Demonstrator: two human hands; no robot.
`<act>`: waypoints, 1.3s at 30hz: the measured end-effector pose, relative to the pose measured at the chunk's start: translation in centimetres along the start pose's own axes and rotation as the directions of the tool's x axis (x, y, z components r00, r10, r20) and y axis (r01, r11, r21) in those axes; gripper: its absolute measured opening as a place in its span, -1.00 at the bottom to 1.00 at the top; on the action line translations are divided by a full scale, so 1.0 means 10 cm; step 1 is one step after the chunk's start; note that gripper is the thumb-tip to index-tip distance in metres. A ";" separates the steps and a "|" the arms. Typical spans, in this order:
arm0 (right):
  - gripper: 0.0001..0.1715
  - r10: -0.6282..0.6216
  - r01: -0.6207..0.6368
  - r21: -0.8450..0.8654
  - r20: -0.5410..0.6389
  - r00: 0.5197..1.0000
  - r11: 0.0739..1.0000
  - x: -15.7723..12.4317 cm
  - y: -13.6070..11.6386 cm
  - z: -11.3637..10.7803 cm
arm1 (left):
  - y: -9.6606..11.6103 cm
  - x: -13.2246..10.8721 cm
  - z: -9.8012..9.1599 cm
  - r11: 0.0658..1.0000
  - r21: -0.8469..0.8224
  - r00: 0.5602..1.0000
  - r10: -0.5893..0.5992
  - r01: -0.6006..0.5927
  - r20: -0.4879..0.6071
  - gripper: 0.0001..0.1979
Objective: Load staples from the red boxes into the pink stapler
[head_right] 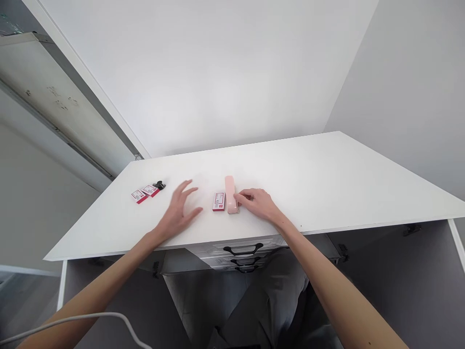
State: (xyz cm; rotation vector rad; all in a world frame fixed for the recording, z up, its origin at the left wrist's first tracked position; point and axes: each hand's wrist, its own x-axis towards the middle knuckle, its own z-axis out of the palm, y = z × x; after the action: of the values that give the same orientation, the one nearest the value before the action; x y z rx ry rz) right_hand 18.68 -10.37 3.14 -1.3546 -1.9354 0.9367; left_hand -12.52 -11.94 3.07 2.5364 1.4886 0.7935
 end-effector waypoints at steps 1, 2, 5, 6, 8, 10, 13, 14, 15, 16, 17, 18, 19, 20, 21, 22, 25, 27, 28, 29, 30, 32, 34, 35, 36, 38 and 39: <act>-0.44 0.014 -0.014 0.007 -0.005 1.000 1.000 0.00 0.00 0.00 | -0.11 -0.05 -0.07 0.997 0.065 0.996 -0.047 0.051 -0.074 -0.47; -0.43 0.025 -0.024 0.020 -0.018 1.000 1.000 0.00 0.00 0.01 | -0.23 -0.10 -0.15 0.985 0.125 0.983 -0.099 0.119 -0.157 -0.48; -0.41 0.042 -0.034 0.082 -0.089 0.995 0.996 0.00 0.04 0.02 | -0.64 -0.21 -0.39 0.913 0.239 0.915 -0.247 0.330 -0.320 -0.34; -0.41 0.045 -0.034 0.103 -0.109 0.993 0.994 0.00 0.05 0.02 | -0.77 -0.23 -0.47 0.887 0.254 0.893 -0.289 0.385 -0.345 -0.26; -0.41 0.050 -0.033 0.132 -0.129 0.990 0.991 0.01 0.08 0.03 | -0.99 -0.24 -0.60 0.838 0.254 0.851 -0.381 0.483 -0.362 -0.11; -0.42 0.052 -0.034 0.141 -0.130 0.990 0.989 0.01 0.09 0.04 | -1.14 -0.22 -0.68 0.795 0.223 0.816 -0.494 0.564 -0.300 -0.02; -0.44 0.054 -0.036 0.137 -0.133 0.990 0.990 0.01 0.08 0.04 | -1.25 -0.19 -0.73 0.759 0.141 0.769 -0.605 0.635 -0.206 0.01; -0.44 0.053 -0.035 0.134 -0.134 0.990 0.990 0.01 0.08 0.04 | -1.26 -0.19 -0.74 0.764 0.123 0.771 -0.610 0.634 -0.186 -0.01; -0.44 0.052 -0.034 0.134 -0.136 0.989 0.990 0.01 0.08 0.04 | -1.26 -0.20 -0.74 0.773 0.113 0.778 -0.604 0.625 -0.171 -0.04; -0.44 0.050 -0.032 0.135 -0.138 0.989 0.990 0.01 0.08 0.04 | -1.26 -0.22 -0.75 0.781 0.110 0.786 -0.596 0.615 -0.161 -0.06; -0.43 0.050 -0.030 0.138 -0.139 0.989 0.990 0.02 0.09 0.04 | -1.25 -0.24 -0.76 0.786 0.110 0.791 -0.592 0.609 -0.154 -0.08; -0.43 0.052 -0.032 0.143 -0.139 0.989 0.989 0.02 0.09 0.04 | -1.23 -0.27 -0.77 0.785 0.109 0.791 -0.593 0.609 -0.149 -0.08; -0.43 0.057 -0.035 0.150 -0.141 0.988 0.988 0.02 0.09 0.04 | -1.21 -0.31 -0.79 0.781 0.108 0.787 -0.598 0.614 -0.150 -0.09; -0.42 0.063 -0.040 0.158 -0.142 0.988 0.987 0.02 0.10 0.05 | -1.18 -0.34 -0.80 0.778 0.106 0.783 -0.602 0.619 -0.159 -0.09; -0.42 0.068 -0.044 0.165 -0.143 0.987 0.985 0.02 0.10 0.05 | -1.14 -0.38 -0.81 0.778 0.101 0.781 -0.599 0.620 -0.179 -0.09; -0.41 0.072 -0.047 0.170 -0.142 0.987 0.984 0.02 0.10 0.05 | -1.08 -0.41 -0.82 0.785 0.091 0.784 -0.588 0.612 -0.202 -0.10; -0.39 0.076 -0.051 0.177 -0.142 0.987 0.983 0.02 0.10 0.05 | -0.81 -0.43 -0.79 0.852 0.030 0.825 -0.497 0.523 -0.270 -0.16; -0.38 0.078 -0.052 0.176 -0.143 0.987 0.983 0.02 0.10 0.05 | -0.56 -0.36 -0.72 0.916 -0.005 0.891 -0.392 0.402 -0.230 -0.26; -0.38 0.078 -0.052 0.175 -0.144 0.987 0.983 0.02 0.11 0.05 | -0.42 -0.30 -0.67 0.942 -0.011 0.924 -0.330 0.334 -0.191 -0.31; -0.38 0.079 -0.053 0.172 -0.145 0.986 0.984 0.02 0.11 0.05 | -0.29 -0.23 -0.61 0.961 -0.024 0.952 -0.278 0.277 -0.131 -0.34; -0.38 0.078 -0.054 0.167 -0.144 0.986 0.985 0.03 0.11 0.05 | -0.16 -0.15 -0.54 0.973 -0.043 0.971 -0.229 0.227 -0.061 -0.34; -0.39 0.076 -0.054 0.152 -0.141 0.987 0.987 0.03 0.12 0.05 | 0.06 0.03 -0.40 0.984 -0.095 0.988 -0.144 0.148 0.045 -0.28; -0.40 0.068 -0.050 0.130 -0.139 0.988 0.990 0.04 0.11 0.05 | 0.21 0.20 -0.26 0.986 -0.142 0.991 -0.066 0.082 0.119 -0.22; -0.41 0.062 -0.046 0.117 -0.137 0.989 0.992 0.04 0.11 0.05 | 0.26 0.28 -0.19 0.986 -0.156 0.988 -0.027 0.051 0.154 -0.19; -0.43 0.055 -0.042 0.104 -0.134 0.989 0.994 0.05 0.10 0.05 | 0.29 0.34 -0.13 0.986 -0.165 0.983 0.002 0.029 0.185 -0.16; -0.46 0.043 -0.033 0.080 -0.127 0.991 0.996 0.05 0.07 0.04 | 0.30 0.44 -0.04 0.985 -0.171 0.971 0.033 0.009 0.238 -0.12; -0.48 0.039 -0.031 0.070 -0.121 0.992 0.997 0.05 0.06 0.03 | 0.30 0.47 0.00 0.985 -0.171 0.965 0.037 0.008 0.259 -0.10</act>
State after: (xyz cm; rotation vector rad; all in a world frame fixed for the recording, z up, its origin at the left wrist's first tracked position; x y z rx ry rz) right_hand 18.60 -9.82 2.50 -1.3783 -1.7780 0.9063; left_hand -8.36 -9.51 5.92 2.4153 1.2635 0.5349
